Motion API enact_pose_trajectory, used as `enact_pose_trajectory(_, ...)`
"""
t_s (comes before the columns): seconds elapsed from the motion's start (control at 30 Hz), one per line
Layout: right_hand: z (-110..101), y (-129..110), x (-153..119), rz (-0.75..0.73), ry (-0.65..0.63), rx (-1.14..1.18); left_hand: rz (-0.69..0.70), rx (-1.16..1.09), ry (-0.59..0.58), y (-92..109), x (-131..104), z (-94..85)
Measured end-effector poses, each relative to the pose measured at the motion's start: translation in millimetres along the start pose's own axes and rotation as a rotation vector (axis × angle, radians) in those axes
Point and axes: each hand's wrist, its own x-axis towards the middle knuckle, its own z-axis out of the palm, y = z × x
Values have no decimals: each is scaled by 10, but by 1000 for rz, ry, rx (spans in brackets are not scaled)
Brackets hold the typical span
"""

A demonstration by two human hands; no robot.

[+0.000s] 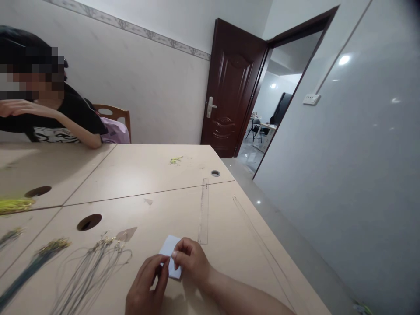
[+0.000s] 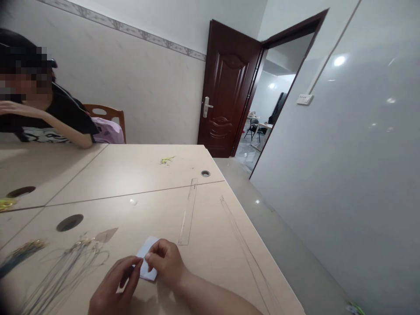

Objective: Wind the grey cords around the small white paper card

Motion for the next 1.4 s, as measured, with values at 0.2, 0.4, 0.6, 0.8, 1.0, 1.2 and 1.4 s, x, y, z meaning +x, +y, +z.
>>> enact_pose_trajectory(0.2, -16, 32, 9, 10, -26, 28, -13, -1, -25, -16, -21, -4)
enact_pose_trajectory(0.4, -17, 52, 12, 21, -56, 41, -51, 8, -48, -36, -33, 11)
enact_pose_trajectory(0.6, -11, 36, 8, 29, -32, 39, -66, 18, -47, 18, -2, -14)
enact_pose_trajectory(0.8, -28, 5, 21, 41, -8, 1, -87, 14, -36, 24, 2, -25)
enact_pose_trajectory(1.0, -23, 43, 14, 39, -14, 11, -42, -13, -43, 51, 14, -34)
enact_pose_trajectory(1.2, -18, 0, 11, 36, 1, -26, 7, -1, -22, 22, 2, -27)
enact_pose_trajectory(1.4, -7, -38, -3, 38, 2, -11, -16, 6, -72, -22, -16, -14)
